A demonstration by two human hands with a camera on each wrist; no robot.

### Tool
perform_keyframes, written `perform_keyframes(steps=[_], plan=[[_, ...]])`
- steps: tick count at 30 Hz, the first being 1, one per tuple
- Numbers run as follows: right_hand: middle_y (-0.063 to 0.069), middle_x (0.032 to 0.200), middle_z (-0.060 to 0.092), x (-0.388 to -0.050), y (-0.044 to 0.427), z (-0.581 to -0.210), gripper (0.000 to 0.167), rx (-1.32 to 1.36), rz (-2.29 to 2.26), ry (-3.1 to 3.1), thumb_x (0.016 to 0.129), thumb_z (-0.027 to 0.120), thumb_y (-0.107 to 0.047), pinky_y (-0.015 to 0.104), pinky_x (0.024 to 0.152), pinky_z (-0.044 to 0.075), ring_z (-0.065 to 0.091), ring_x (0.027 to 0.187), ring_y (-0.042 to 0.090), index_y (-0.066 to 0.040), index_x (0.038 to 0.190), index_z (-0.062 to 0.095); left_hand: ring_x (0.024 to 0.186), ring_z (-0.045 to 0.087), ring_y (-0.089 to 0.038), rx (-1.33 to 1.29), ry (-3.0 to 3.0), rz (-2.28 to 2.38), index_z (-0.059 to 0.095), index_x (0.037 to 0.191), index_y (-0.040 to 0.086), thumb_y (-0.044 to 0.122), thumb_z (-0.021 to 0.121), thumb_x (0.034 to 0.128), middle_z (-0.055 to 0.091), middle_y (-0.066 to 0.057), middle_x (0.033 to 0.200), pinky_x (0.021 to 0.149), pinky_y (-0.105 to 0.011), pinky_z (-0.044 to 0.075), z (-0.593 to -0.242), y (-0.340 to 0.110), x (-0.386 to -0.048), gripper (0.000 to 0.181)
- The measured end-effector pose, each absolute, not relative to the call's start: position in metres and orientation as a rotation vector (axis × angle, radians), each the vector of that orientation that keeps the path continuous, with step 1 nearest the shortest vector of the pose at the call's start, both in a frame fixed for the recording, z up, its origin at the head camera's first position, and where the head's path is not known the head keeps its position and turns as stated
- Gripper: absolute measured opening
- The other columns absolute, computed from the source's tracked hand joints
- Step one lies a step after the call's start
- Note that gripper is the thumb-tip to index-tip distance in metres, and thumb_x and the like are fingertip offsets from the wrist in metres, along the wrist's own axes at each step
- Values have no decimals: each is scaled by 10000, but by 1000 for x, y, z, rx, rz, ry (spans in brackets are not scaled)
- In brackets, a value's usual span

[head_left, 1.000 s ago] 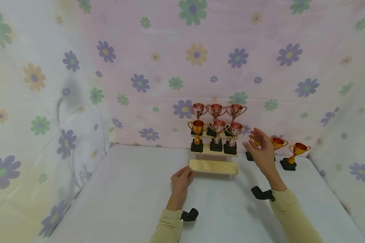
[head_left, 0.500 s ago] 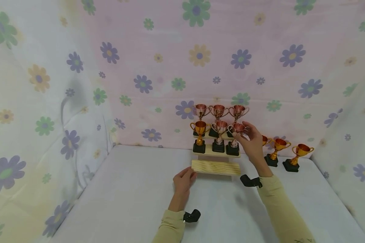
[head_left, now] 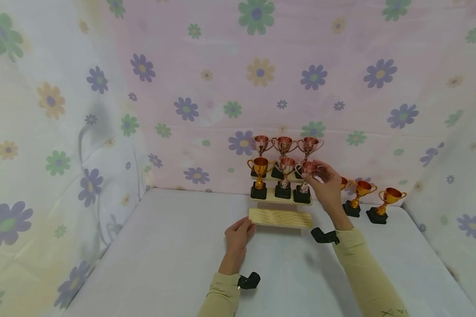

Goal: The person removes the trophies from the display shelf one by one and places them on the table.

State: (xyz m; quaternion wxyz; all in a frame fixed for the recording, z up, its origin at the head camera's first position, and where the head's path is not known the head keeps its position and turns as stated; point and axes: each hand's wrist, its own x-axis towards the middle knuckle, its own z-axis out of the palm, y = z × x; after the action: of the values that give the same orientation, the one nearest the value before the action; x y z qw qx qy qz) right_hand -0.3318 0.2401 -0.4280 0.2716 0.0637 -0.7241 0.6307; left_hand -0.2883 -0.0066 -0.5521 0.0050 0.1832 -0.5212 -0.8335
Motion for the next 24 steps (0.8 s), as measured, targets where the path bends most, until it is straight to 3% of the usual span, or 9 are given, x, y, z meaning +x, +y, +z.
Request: perform_keyframes(steps=[12, 24], plan=[[-9, 1032, 640, -325, 243, -430, 443, 171, 1604, -1999, 846, 822, -45, 103, 817, 558, 613, 905, 105, 9, 1253, 656, 834, 698, -141, 587, -1624, -2602, 667, 1195, -105, 8, 665, 931, 694, -187, 1049, 802, -260, 628, -551, -6, -289, 287], [-69, 1170, 631, -289, 264, -427, 477, 103, 1649, -1993, 865, 785, 5, 107, 877, 544, 639, 1041, 58, -6, 1314, 625, 844, 695, -136, 606, -1626, -2605, 668, 1199, -100, 4, 655, 933, 687, -181, 1052, 831, -275, 626, -550, -5, -287, 286]])
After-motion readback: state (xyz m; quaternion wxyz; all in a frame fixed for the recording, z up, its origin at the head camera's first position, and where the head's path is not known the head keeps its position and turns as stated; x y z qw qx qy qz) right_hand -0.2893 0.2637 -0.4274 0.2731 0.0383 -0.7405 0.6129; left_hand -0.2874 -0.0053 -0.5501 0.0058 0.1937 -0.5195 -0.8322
